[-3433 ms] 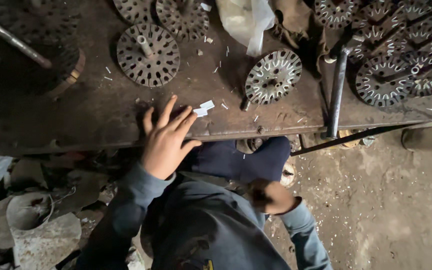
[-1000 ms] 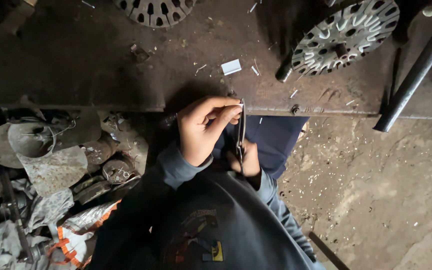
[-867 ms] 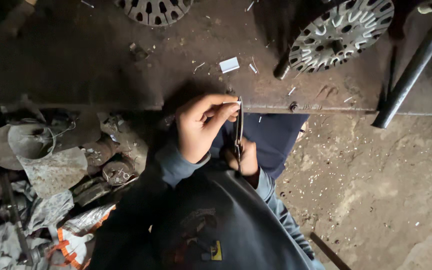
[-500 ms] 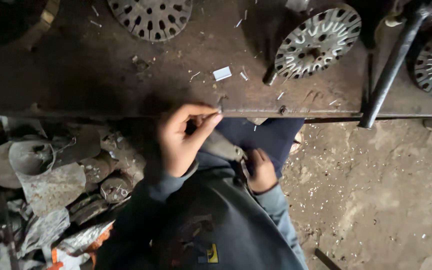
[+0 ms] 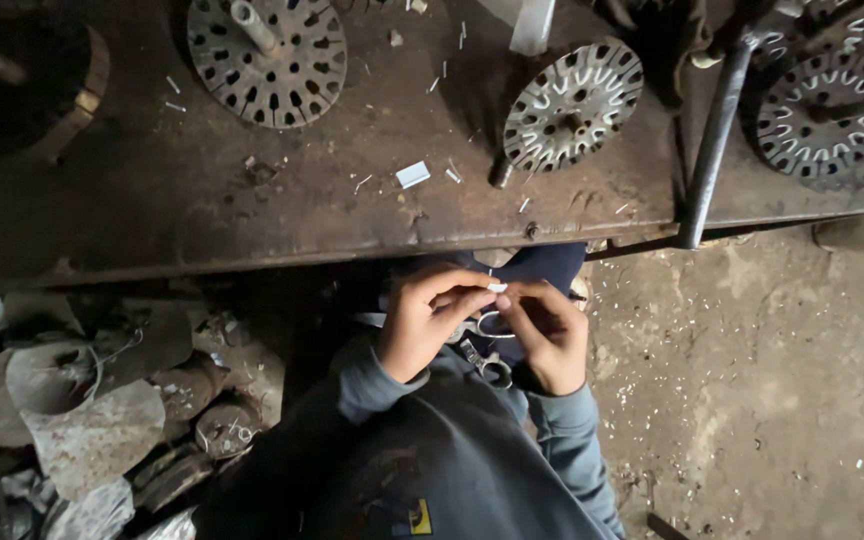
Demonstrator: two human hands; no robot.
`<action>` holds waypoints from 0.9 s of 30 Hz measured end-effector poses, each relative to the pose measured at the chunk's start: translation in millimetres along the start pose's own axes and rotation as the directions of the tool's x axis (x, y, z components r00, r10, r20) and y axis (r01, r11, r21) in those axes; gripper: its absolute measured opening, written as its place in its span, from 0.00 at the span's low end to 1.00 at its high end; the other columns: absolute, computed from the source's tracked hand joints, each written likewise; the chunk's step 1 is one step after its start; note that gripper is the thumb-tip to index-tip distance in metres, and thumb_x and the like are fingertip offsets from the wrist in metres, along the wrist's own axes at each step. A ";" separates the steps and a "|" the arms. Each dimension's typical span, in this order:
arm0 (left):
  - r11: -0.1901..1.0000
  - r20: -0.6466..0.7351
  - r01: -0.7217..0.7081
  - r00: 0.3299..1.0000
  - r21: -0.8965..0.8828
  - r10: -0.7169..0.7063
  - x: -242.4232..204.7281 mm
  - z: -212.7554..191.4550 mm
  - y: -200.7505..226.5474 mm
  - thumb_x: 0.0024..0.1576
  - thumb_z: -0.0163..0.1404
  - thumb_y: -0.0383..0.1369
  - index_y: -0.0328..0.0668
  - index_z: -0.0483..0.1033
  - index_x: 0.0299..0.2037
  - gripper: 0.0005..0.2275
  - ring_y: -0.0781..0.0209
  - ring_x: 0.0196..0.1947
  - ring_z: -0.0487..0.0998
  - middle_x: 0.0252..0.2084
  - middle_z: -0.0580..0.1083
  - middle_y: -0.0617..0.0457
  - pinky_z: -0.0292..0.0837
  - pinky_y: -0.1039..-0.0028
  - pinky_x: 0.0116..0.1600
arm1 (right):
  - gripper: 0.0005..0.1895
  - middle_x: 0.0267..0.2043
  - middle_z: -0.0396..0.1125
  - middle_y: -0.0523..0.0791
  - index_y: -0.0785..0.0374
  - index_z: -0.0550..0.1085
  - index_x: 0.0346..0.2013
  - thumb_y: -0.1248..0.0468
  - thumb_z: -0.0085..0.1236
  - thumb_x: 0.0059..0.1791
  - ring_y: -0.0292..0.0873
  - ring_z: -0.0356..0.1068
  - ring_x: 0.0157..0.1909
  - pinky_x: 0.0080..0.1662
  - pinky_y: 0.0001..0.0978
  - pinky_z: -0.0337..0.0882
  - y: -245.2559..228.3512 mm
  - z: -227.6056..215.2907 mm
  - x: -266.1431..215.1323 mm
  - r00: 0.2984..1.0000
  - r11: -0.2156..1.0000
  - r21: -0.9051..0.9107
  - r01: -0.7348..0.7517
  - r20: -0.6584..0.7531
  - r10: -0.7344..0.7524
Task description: The person cuts small white rectangular pieces with scissors and inserts them into the slots of a circular metal stator. They then use a hammer and a metal rod to tap the pieces into place. The person repeats this process for multiple stators on the workbench.
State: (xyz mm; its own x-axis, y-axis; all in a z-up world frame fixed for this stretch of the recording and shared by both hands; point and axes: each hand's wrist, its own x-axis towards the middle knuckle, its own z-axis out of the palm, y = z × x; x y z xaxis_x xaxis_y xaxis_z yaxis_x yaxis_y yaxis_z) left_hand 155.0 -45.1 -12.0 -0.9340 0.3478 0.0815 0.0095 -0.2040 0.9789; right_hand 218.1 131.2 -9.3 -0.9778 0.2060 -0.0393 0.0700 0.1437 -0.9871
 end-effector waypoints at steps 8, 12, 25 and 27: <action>0.995 0.025 -0.096 0.995 -0.025 0.097 -2.2 -0.1 -7.4 0.61 0.54 0.22 0.28 0.76 0.43 0.03 0.70 0.38 0.80 0.38 0.77 0.53 0.78 0.80 0.43 | 0.06 0.40 0.73 0.45 0.72 0.75 0.45 0.75 0.57 0.52 0.34 0.71 0.42 0.46 0.25 0.70 -2.8 9.2 7.9 0.999 0.976 0.216 -0.005 -0.032 0.012; 0.941 0.127 0.132 0.987 -0.311 -0.097 0.3 0.0 -22.1 0.64 0.52 0.21 0.30 0.72 0.41 0.02 0.73 0.31 0.76 0.31 0.75 0.54 0.74 0.81 0.36 | 0.04 0.34 0.72 0.45 0.70 0.75 0.44 0.74 0.55 0.55 0.34 0.67 0.33 0.37 0.25 0.66 -0.3 13.9 6.4 0.992 0.974 0.200 -0.106 -0.049 0.118; 0.940 0.285 0.208 0.950 -0.271 -0.128 37.0 -13.3 -14.7 0.61 0.52 0.22 0.41 0.66 0.33 0.08 0.79 0.28 0.67 0.30 0.71 0.59 0.60 0.85 0.31 | 0.13 0.39 0.74 0.48 0.69 0.77 0.39 0.73 0.68 0.42 0.43 0.77 0.40 0.45 0.30 0.74 -76.2 3.5 25.8 0.890 0.798 -0.396 0.455 0.170 -0.423; 0.963 0.275 0.166 0.956 -0.214 -0.104 50.5 -10.7 -2.3 0.60 0.53 0.22 0.40 0.65 0.33 0.08 0.77 0.30 0.72 0.30 0.74 0.58 0.64 0.84 0.32 | 0.11 0.40 0.75 0.49 0.68 0.78 0.38 0.75 0.66 0.42 0.45 0.77 0.41 0.45 0.31 0.75 -93.6 -0.6 38.4 0.851 0.736 -0.433 0.521 0.199 -0.486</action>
State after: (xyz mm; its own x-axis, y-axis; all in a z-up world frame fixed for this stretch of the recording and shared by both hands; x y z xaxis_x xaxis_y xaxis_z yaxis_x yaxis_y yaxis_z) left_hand 104.0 -36.8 -12.2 -0.7958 0.6049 0.0275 -0.2226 -0.3346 0.9157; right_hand 174.1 126.2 81.6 -0.9056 -0.0873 0.4151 -0.3724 0.6322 -0.6794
